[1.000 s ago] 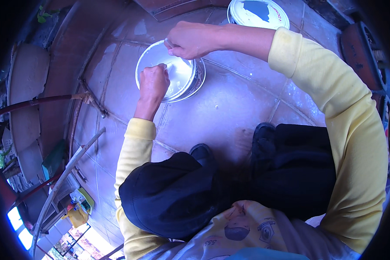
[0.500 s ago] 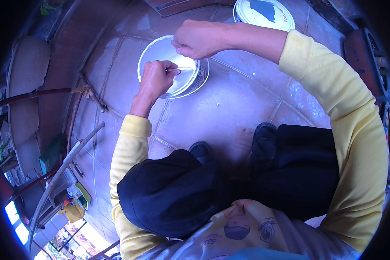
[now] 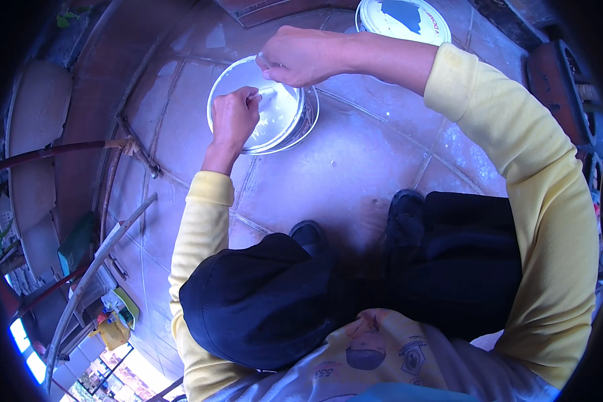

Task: Mixing white paint in a bucket and pouring it into another container for preparation.

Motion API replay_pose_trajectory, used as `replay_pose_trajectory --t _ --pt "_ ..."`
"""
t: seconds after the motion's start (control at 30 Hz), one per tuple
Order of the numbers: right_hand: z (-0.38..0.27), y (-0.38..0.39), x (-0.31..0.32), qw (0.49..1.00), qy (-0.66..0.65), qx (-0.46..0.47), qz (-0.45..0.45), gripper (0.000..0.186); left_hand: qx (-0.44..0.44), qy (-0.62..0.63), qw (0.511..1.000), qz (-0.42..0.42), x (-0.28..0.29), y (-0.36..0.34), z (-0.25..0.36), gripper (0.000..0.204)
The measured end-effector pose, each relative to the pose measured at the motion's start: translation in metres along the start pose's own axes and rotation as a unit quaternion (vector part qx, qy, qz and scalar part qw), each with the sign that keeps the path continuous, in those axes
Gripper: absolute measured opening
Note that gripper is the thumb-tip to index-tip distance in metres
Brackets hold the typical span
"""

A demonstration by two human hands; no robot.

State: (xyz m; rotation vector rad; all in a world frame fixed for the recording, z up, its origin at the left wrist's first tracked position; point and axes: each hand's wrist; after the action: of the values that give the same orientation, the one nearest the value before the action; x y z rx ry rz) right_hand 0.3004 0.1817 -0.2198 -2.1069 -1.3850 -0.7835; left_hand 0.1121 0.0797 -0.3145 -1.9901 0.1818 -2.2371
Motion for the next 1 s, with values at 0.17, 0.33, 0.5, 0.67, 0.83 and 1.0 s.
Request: replay_pose_trajectory --t 0.17,0.33,0.5,0.67,0.83,1.0 --pt "0.000 0.002 0.000 1.000 0.008 -0.018 -0.021 0.028 0.045 0.003 0.998 -0.038 -0.001 -0.025 -0.003 0.014" --pt "-0.003 0.005 0.002 0.999 0.002 -0.031 -0.016 0.030 0.000 0.010 0.998 -0.062 -0.001 -0.019 0.002 0.014" --pt "-0.004 0.007 0.002 0.999 0.014 -0.029 -0.024 0.029 0.000 0.021 0.995 -0.095 0.004 -0.003 0.007 0.015" --pt "-0.004 0.006 0.000 0.999 0.019 -0.029 -0.034 0.029 0.008 0.064 0.990 -0.124 0.018 0.009 0.017 0.016" --pt "-0.007 0.005 0.000 0.999 0.024 -0.023 -0.029 0.028 0.048 0.119 0.970 -0.205 0.033 0.013 0.026 0.017" --pt "-0.010 0.007 0.006 0.999 0.028 -0.020 -0.022 0.027 0.111 0.127 0.975 -0.146 0.034 0.008 0.018 0.017"
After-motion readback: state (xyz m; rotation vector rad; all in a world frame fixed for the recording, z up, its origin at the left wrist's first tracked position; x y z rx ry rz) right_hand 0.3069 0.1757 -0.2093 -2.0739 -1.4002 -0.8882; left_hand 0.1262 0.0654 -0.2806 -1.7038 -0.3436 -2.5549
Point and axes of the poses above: each hand's wrist, its own y-axis away from the middle knuckle, its own x-axis out of the back of the hand, z = x × y, and after that the axes turned 15 degrees about -y, right-handed
